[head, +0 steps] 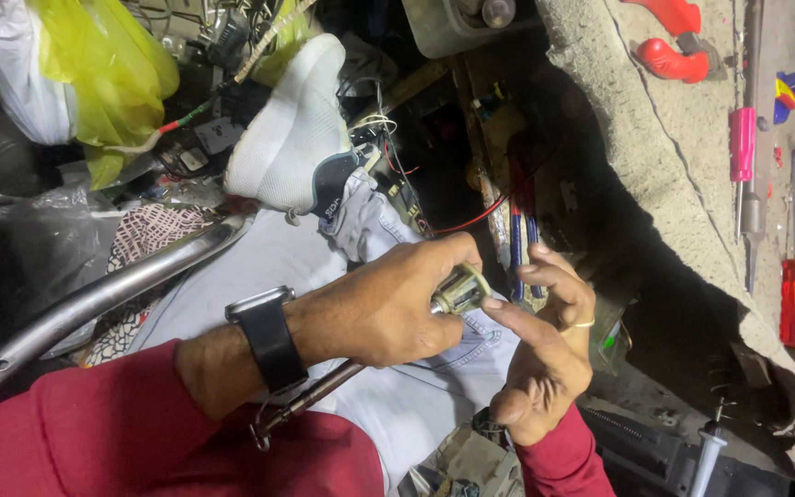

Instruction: The person sits and assembles a valve, holding a metal valve stem with a rubber base in one hand while threading a small valve core fitting onto it by hand. They use pliers to tighten the fitting, then continue hand-threading and checking the components on the valve stem.

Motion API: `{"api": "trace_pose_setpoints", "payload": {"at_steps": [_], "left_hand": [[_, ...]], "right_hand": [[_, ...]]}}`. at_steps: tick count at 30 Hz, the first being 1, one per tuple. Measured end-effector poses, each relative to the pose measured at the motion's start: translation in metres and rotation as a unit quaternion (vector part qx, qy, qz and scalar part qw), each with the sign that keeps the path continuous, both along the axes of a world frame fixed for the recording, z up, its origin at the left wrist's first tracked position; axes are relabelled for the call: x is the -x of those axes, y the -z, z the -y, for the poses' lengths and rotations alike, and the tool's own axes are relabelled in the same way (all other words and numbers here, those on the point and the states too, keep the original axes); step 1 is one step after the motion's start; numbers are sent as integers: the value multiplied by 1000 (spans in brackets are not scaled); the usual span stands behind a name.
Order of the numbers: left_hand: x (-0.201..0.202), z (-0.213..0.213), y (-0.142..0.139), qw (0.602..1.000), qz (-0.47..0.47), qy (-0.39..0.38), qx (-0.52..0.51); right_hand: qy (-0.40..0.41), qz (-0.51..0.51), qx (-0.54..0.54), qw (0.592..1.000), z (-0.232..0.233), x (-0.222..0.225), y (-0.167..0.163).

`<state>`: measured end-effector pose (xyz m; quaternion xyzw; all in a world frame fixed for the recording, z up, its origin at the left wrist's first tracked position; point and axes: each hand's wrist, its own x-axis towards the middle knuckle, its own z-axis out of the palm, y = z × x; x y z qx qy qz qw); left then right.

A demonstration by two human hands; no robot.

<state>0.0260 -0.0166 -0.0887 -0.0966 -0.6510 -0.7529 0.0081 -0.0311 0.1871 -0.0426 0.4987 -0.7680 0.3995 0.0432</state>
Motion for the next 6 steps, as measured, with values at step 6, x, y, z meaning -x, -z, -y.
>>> {"api": "trace_pose_setpoints", "payload": {"at_steps": [6], "left_hand": [[1, -2, -10, 998, 61, 17, 13]], "right_hand": [[60, -86, -14, 994, -13, -7, 9]]}}
